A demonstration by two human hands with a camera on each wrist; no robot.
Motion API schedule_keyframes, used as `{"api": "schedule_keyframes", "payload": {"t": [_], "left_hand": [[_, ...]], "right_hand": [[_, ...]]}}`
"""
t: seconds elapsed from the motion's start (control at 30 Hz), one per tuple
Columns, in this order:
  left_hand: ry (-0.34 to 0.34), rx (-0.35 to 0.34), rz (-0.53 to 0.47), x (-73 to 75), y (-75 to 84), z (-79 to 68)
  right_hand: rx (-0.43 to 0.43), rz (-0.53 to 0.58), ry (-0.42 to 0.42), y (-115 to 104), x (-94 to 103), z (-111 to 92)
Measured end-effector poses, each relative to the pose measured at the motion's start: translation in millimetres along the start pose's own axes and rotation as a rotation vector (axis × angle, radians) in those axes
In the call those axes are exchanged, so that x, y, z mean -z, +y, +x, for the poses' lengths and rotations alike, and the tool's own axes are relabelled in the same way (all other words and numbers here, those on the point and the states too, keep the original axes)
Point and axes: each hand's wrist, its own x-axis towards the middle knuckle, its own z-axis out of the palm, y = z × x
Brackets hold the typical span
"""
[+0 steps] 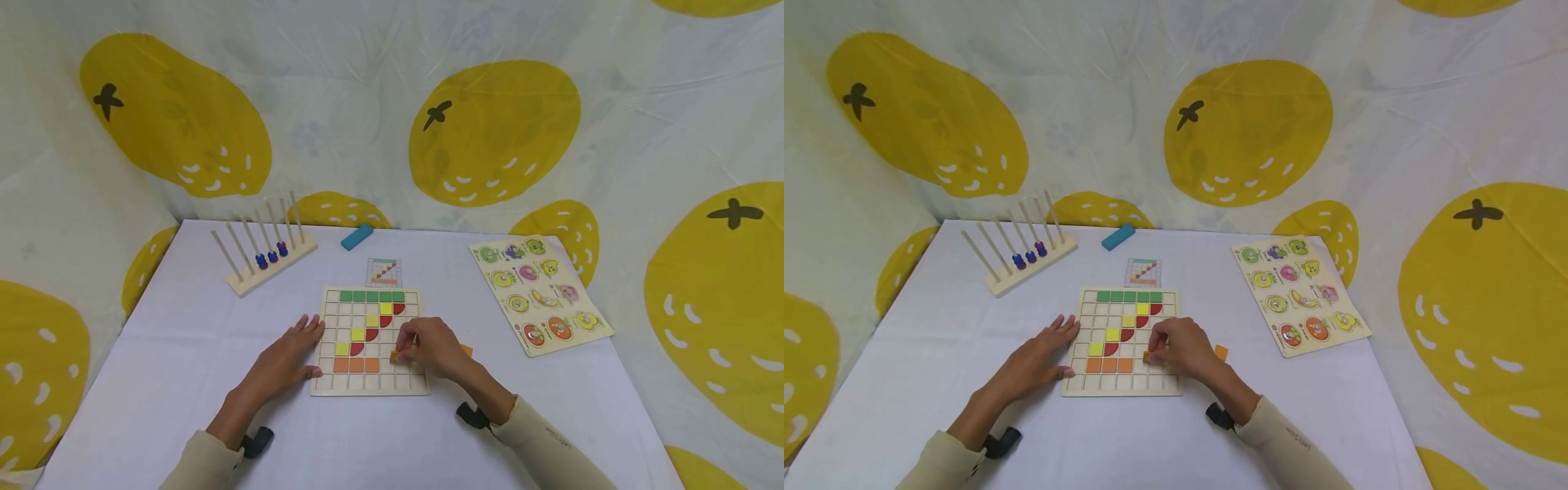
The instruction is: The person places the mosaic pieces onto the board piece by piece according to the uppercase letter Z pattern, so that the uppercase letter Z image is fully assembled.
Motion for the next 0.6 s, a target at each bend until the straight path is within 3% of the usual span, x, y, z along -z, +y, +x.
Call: {"api": "schedule_keyframes", "payload": {"t": [0.4, 0.6], "left_hand": [[-0.006, 0.004, -0.021, -0.1, -0.7, -1.1], [-0.005, -0.007, -0.018, 0.8, -0.9, -0.9]], "right_hand": [[-0.011, -0.087, 0.017, -15, -18.1, 10], [-0.009, -0.114, -0.046, -17, -20.3, 9]]}}
